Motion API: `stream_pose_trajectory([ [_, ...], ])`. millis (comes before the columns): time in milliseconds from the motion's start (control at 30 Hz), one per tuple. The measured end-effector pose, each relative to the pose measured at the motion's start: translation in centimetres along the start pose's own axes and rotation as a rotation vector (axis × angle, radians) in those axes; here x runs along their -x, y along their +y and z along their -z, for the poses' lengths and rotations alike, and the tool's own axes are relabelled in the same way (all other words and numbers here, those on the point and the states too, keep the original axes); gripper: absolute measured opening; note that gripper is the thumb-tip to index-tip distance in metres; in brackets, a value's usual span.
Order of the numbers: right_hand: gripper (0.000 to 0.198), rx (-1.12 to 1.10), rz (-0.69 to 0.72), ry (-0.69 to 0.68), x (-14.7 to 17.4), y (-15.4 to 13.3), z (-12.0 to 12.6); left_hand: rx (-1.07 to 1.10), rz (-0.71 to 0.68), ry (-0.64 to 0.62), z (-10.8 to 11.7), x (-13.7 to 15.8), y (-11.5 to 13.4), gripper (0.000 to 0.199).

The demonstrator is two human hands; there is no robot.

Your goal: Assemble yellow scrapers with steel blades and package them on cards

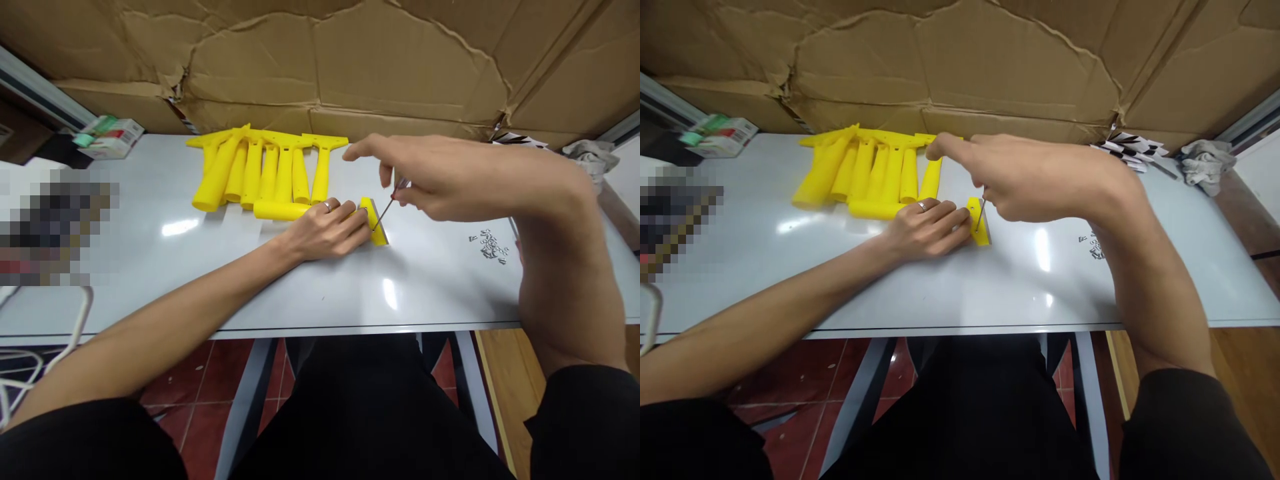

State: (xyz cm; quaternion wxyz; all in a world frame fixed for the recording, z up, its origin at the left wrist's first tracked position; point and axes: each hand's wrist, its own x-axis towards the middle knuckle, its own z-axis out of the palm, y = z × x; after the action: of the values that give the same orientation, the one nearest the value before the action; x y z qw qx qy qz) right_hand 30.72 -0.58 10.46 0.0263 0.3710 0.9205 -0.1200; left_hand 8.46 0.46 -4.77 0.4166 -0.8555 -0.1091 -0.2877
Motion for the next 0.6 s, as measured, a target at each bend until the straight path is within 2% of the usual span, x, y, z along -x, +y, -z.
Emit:
stream_pose_trajectory([
  [67, 0.069, 0.015, 0.006, 0.036, -0.1, 0.1, 0.1, 0.004, 0.011, -0.005, 0.0, 0.1, 0.0, 0.02],
  [133, 0.059, 0.052, -0.009, 0.068, -0.4, 0.1, 0.0, 0.008, 0.009, -0.005, 0.0, 0.1, 0.1, 0.019],
  [267, 0.038, 0.141, -0.09, 0.032, -0.7, -0.2, -0.7, 0.023, -0.013, 0.001, 0.1, 0.0, 0.1, 0.02],
  [400, 0.027, 0.178, -0.161, 0.008, -0.7, 0.2, -0.7, 0.021, -0.019, -0.006, 0.1, 0.0, 0.0, 0.022],
  [500, 0.026, 0.068, -0.129, -0.015, -0.5, 0.7, -0.1, 0.031, -0.022, -0.012, 0.0, 0.0, -0.1, 0.021],
  [600, 0.025, -0.024, -0.04, -0.032, -0.3, 0.9, 0.5, 0.045, -0.003, -0.012, -0.1, 0.0, -0.2, 0.022],
])
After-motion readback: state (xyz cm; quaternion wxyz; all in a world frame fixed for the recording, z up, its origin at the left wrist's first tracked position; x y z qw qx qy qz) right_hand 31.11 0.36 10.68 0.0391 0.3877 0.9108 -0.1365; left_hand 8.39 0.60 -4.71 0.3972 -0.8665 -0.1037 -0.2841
